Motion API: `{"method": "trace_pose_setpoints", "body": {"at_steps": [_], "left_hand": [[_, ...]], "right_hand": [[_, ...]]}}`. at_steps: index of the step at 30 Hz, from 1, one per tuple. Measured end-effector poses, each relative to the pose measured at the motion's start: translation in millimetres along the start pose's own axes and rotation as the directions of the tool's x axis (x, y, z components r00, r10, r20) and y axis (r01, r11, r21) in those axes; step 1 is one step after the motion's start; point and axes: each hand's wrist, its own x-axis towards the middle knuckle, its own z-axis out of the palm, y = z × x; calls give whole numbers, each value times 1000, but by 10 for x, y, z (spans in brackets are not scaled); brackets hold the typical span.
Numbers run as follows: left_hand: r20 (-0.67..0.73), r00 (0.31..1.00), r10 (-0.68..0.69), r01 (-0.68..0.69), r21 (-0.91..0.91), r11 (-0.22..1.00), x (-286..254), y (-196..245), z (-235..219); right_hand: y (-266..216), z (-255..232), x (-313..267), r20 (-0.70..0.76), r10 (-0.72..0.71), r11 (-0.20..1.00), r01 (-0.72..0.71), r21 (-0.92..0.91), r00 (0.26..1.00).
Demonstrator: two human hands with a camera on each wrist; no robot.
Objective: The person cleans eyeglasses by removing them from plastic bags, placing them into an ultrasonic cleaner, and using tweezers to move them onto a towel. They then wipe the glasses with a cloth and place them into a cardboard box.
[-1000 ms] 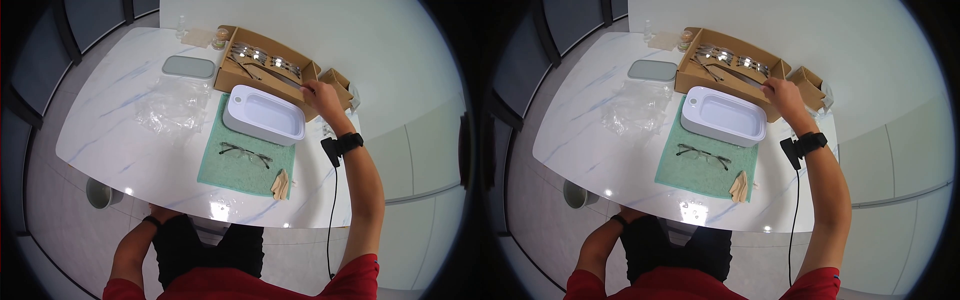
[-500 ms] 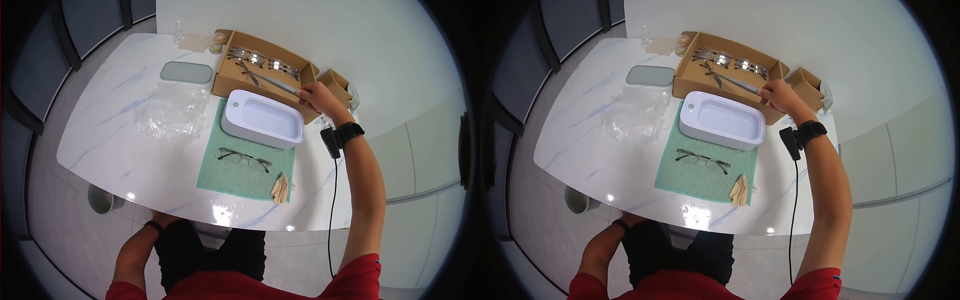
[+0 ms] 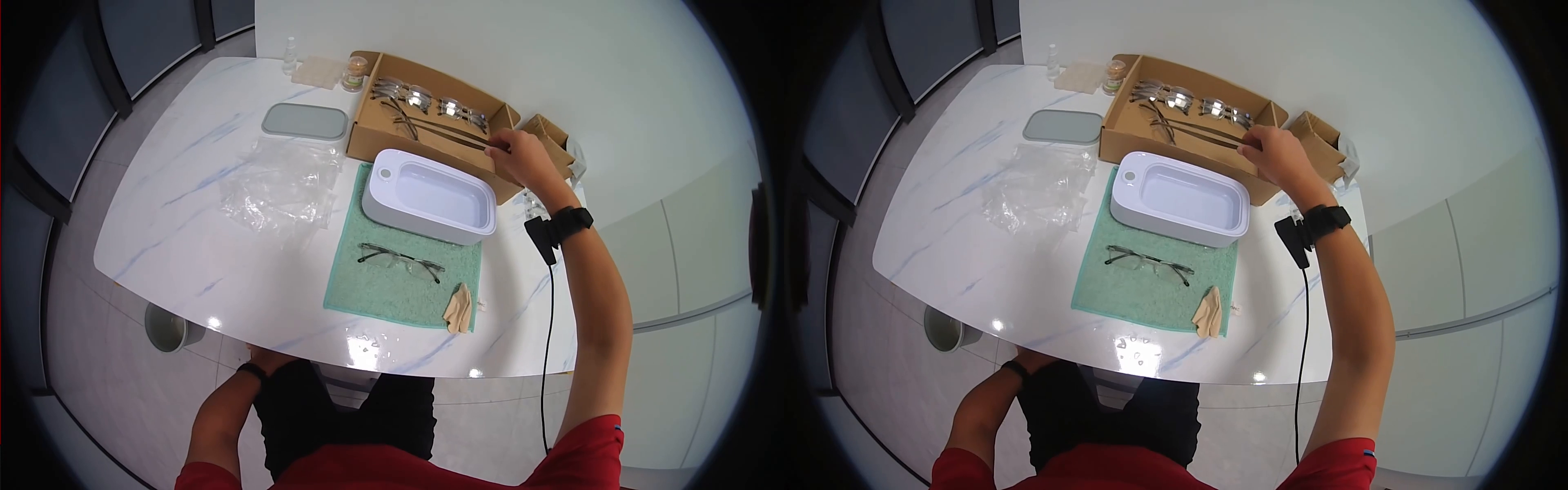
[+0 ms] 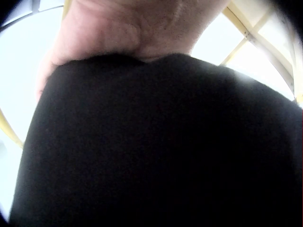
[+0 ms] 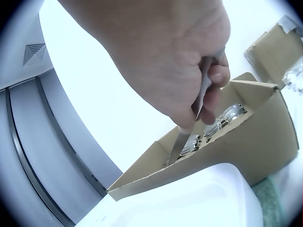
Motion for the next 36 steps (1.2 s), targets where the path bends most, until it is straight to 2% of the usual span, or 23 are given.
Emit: {"method": "trace_pose_setpoints", "body": {"at_steps": [4, 7, 10, 13, 16, 19, 27, 31, 36], "left_hand": [[-28, 1000, -14, 15, 25, 1000, -7, 38, -20], [-40, 999, -10, 12, 60, 998, -36, 116, -104], [-58, 998, -5, 9, 64, 998, -60, 133, -133], [-81, 997, 0, 6, 81, 997, -98, 167, -182], [-53, 999, -14, 18, 84, 996, -126, 238, -265], [-23, 999, -29, 31, 77, 997, -135, 263, -295], [-18, 997, -75, 76, 51, 996, -146, 287, -304], [-64, 998, -12, 15, 51, 999, -83, 141, -150], [-97, 995, 4, 3, 73, 997, -42, 57, -23]], "right_hand": [[-65, -19, -45, -111, -71, 997, 66, -50, 991], [-25, -18, -40, -186, -188, 978, 166, -126, 964], [-25, -50, -66, -228, -223, 972, 199, -122, 948], [-88, -91, -118, -239, -57, 998, 63, 17, 969], [-113, -146, -144, -180, -29, 1000, 28, -9, 983], [-97, -152, -155, -125, -75, 991, 60, -117, 989], [-77, -108, -172, -186, -82, 994, 67, -87, 979], [-127, -156, -199, -134, -61, 993, 46, -107, 989], [-235, -92, -115, -195, -73, 994, 57, -88, 978]]}}
